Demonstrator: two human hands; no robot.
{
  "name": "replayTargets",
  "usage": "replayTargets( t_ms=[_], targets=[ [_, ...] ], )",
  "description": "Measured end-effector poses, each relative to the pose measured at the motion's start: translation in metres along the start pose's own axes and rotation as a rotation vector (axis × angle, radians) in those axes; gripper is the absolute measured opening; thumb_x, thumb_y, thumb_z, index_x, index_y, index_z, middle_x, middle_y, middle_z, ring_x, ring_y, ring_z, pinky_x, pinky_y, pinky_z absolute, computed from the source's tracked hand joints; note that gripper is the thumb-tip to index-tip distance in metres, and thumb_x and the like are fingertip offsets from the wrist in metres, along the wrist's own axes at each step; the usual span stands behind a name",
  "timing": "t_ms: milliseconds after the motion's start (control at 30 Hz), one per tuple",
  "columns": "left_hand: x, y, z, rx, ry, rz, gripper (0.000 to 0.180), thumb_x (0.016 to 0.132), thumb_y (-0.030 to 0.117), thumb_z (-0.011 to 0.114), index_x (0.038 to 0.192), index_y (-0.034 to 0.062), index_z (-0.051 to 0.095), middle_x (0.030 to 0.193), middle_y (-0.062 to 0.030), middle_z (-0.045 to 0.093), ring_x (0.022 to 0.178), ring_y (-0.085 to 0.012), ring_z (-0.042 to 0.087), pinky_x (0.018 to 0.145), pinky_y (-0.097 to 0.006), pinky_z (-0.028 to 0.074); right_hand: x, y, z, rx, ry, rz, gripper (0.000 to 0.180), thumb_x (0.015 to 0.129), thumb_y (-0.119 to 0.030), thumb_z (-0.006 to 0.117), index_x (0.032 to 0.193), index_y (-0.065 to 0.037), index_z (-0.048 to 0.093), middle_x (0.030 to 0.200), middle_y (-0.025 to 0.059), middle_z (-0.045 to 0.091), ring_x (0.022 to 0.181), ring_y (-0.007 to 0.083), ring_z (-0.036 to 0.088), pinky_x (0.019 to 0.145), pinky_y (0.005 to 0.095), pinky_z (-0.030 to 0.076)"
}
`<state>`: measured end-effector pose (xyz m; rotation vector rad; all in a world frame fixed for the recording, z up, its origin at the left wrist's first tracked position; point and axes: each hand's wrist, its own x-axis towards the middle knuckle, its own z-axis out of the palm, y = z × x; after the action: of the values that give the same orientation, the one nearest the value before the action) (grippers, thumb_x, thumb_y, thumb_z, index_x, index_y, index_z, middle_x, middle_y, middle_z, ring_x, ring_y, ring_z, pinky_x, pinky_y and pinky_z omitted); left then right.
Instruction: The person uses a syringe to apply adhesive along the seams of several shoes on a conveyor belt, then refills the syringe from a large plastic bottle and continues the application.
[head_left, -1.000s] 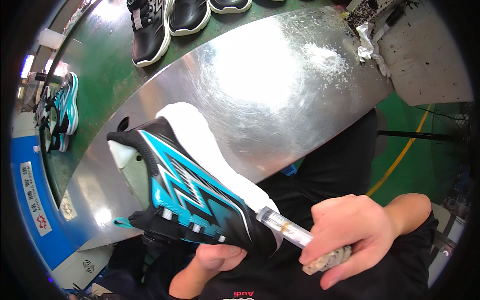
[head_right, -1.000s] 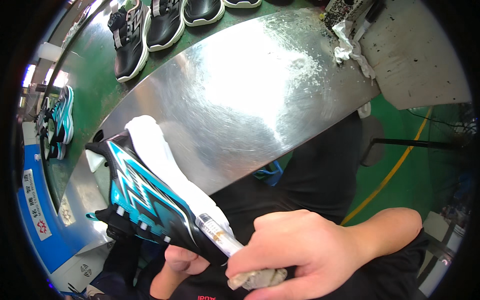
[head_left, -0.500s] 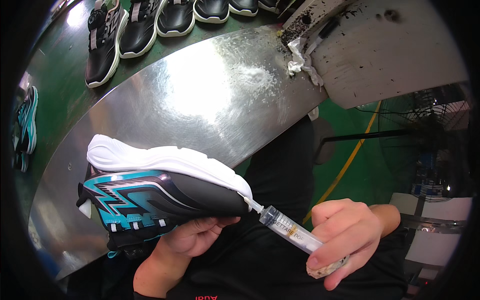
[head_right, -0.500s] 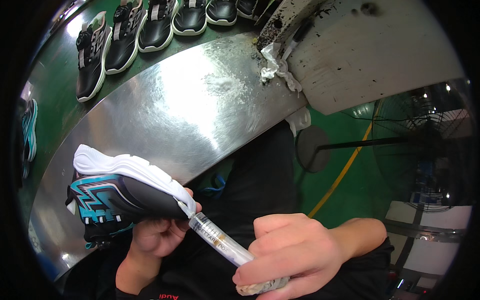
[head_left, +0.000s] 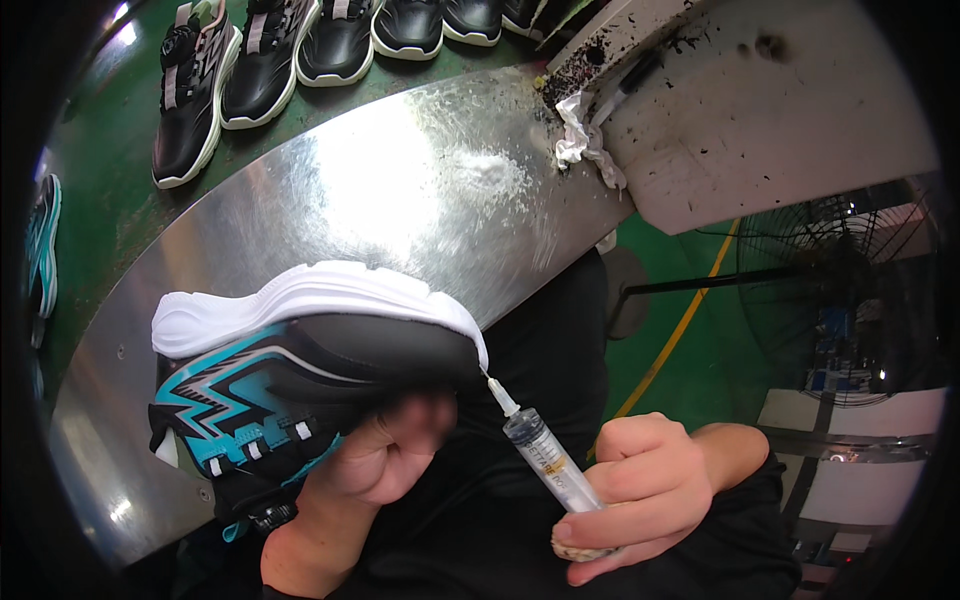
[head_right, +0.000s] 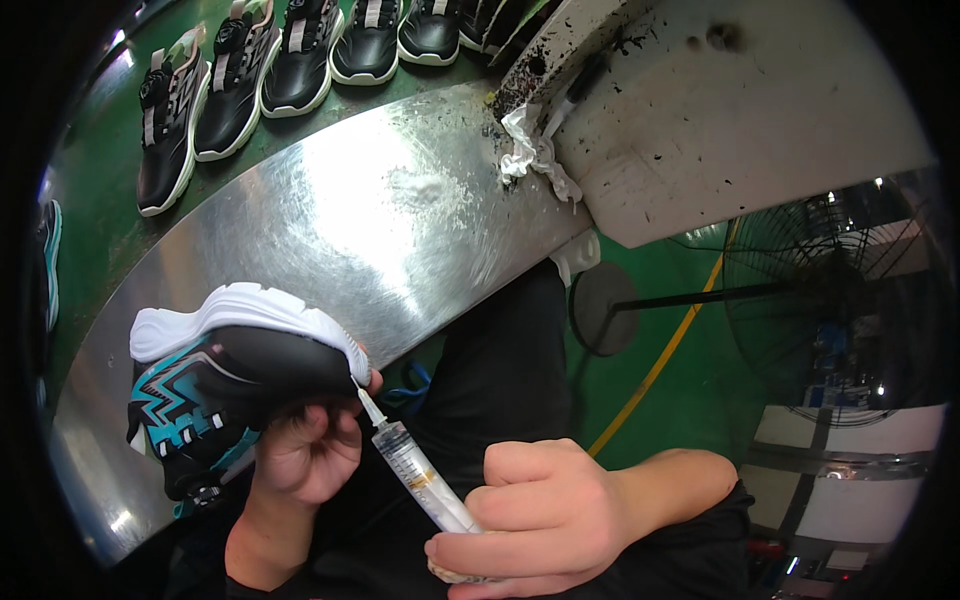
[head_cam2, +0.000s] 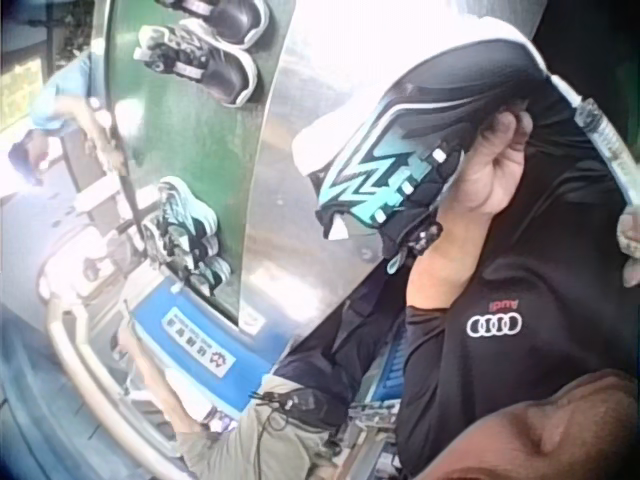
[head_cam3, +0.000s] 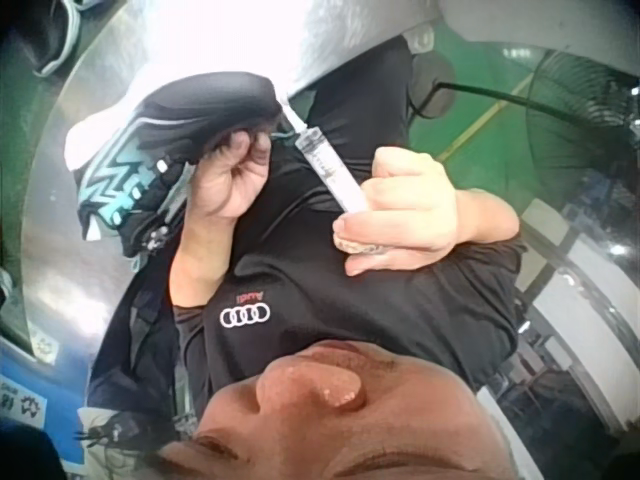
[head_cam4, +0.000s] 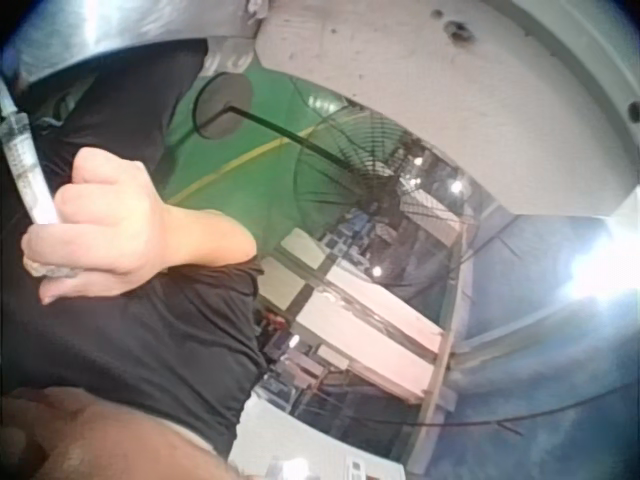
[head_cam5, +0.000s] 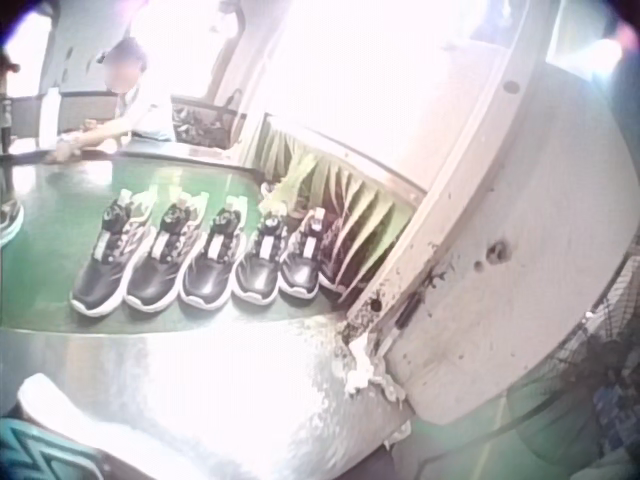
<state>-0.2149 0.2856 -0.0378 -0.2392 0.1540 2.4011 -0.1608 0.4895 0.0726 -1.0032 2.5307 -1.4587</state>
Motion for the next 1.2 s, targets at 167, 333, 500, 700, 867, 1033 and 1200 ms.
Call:
replayTargets(
  t_ms=[167,333,500,700,867,1033,1200],
  targets=[
    [0.003,0.003,0.007,0.017,-0.014,-0.037,0.058,0.080,0.001,0.059,0.132,0.0148,0.036,0.121,-0.0096,0.052,0.112,-0.0239,0.051,0.077,-0.026,0.051,0.006,0.010,0.015,-0.324,0.104,-0.178,0.025,0.065,-0.027,0.078,0.082,-0.013,0.066,0.063,-0.0039,0.055,0.047,0.0087,0.031,0.039,0.0203,0.021],
    [0.000,0.005,0.015,-0.003,-0.056,-0.048,0.047,0.083,0.012,0.059,0.126,0.0071,0.043,0.120,-0.0155,0.052,0.109,-0.0214,0.053,0.078,-0.023,0.051,0.012,0.014,0.019,-0.454,0.069,-0.260,0.018,0.073,-0.020,0.070,0.083,-0.008,0.061,0.061,-0.0018,0.041,0.047,0.0097,0.033,0.036,0.0200,0.025],
    [-0.004,0.003,0.018,0.047,-0.060,-0.008,0.047,0.084,0.023,0.059,0.125,0.0042,0.044,0.122,-0.0183,0.050,0.104,-0.0181,0.056,0.081,-0.022,0.050,0.014,0.016,0.022,-0.486,0.072,-0.297,0.018,0.073,-0.019,0.070,0.084,-0.008,0.061,0.060,-0.0022,0.041,0.047,0.0099,0.033,0.036,0.0202,0.026],
    [-0.011,0.003,0.013,0.031,-0.106,-0.055,0.050,0.086,0.029,0.056,0.127,0.0061,0.042,0.120,-0.0134,0.053,0.099,-0.0181,0.055,0.081,-0.026,0.047,0.006,0.007,0.017,-0.435,0.153,-0.409,0.018,0.073,-0.018,0.070,0.084,-0.006,0.062,0.061,0.0009,0.045,0.046,0.0130,0.038,0.038,0.0228,0.030],
    [-0.065,0.001,0.020,0.137,0.077,-0.009,0.044,0.085,0.031,0.058,0.118,0.0042,0.048,0.112,-0.0118,0.055,0.094,-0.0203,0.056,0.077,-0.031,0.048,0.016,-0.029,0.010,-0.264,0.345,-0.365,0.031,0.078,-0.035,0.064,0.092,-0.007,0.060,0.071,0.0042,0.057,0.057,0.0208,0.053,0.054,0.0348,0.041],
    [-0.147,0.015,0.014,0.119,0.075,-0.140,0.040,0.085,0.020,0.057,0.119,0.0011,0.048,0.115,-0.0107,0.055,0.104,-0.0242,0.054,0.081,-0.031,0.049,0.029,0.018,0.000,-0.291,0.426,-0.339,0.027,0.077,-0.023,0.064,0.096,-0.006,0.057,0.073,0.0049,0.052,0.061,0.0232,0.047,0.054,0.0320,0.040],
    [-0.195,0.008,0.017,0.272,0.324,0.154,0.043,0.087,0.024,0.053,0.122,0.0005,0.045,0.114,-0.0119,0.054,0.101,-0.0233,0.054,0.081,-0.032,0.048,0.034,0.041,0.009,-0.379,0.326,-0.290,0.037,0.074,-0.020,0.064,0.106,-0.004,0.053,0.082,0.0064,0.053,0.068,0.0278,0.044,0.065,0.0338,0.041]
  ],
)
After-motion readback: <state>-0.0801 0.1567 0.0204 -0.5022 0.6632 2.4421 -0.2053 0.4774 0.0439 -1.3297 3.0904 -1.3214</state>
